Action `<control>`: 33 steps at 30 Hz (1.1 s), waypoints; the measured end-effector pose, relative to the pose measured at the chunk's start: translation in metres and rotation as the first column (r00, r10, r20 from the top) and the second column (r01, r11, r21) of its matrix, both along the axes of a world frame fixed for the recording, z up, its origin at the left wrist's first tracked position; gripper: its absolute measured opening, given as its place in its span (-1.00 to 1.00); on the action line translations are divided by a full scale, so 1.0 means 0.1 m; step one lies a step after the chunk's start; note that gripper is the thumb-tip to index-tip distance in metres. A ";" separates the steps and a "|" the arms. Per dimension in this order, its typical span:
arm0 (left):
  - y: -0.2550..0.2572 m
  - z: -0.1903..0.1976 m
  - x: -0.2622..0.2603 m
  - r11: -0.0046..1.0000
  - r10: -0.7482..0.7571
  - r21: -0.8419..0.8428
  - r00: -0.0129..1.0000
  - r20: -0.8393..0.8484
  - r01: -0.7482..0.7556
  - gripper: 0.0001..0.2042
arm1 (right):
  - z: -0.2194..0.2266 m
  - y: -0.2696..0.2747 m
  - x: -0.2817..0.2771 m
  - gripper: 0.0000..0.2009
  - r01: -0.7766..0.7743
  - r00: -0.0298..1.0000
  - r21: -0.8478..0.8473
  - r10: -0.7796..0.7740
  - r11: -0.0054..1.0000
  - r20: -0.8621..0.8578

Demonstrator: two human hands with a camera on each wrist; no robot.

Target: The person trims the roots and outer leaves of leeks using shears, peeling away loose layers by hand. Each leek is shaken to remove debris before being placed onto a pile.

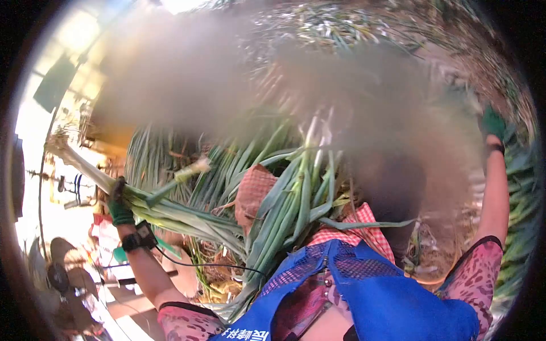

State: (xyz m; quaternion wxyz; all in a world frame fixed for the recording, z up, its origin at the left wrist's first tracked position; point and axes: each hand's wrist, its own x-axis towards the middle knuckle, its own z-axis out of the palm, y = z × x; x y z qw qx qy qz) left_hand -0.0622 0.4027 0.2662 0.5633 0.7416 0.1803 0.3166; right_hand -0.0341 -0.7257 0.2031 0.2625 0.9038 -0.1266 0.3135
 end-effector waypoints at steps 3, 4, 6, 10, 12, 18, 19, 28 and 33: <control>0.01 0.55 -0.27 0.992 0.124 0.029 0.992 0.034 -0.125 -0.66 | 0.11 0.41 0.42 -0.61 -0.081 0.996 0.147 0.076 0.986 0.039; 0.19 0.63 -0.27 0.982 0.165 0.097 0.986 0.000 -0.165 -0.66 | 0.17 0.65 0.59 -0.62 -0.145 0.989 0.207 0.135 0.968 0.063; 0.01 0.86 -0.33 0.975 0.138 0.176 0.990 -0.016 -0.133 -0.66 | 0.36 1.42 0.89 -0.64 -0.331 0.944 0.331 0.310 0.884 0.115; -0.56 1.18 -0.09 0.935 0.094 0.349 0.994 -0.050 -0.071 -0.74 | 0.89 3.30 1.29 -0.67 -0.669 0.691 0.560 0.687 0.489 0.226; -0.80 1.29 0.05 0.787 -0.049 0.608 0.992 -0.116 0.110 -0.77 | 1.07 4.29 1.24 -0.69 -0.730 0.484 0.649 0.833 0.215 0.269; -1.24 1.38 0.67 -0.075 -0.228 0.996 0.971 -0.069 0.053 -0.82 | 0.87 6.55 0.37 -0.75 -0.542 -0.147 0.748 0.919 -0.384 0.366; -1.53 1.38 0.69 0.018 -0.269 0.988 0.953 -0.140 0.150 -0.82 | 0.70 6.75 0.25 -0.76 -0.513 -0.189 0.752 0.909 -0.414 0.372; -1.87 1.43 0.75 0.670 -0.059 0.688 0.944 -0.325 0.279 -0.61 | -0.06 5.66 -0.62 -0.74 -0.313 -0.629 0.945 0.725 0.093 -0.280; -1.93 1.01 0.75 0.376 0.297 0.883 0.866 -0.403 0.282 -0.50 | 0.42 4.39 0.84 -0.60 -0.288 -0.238 0.725 0.687 0.625 -0.687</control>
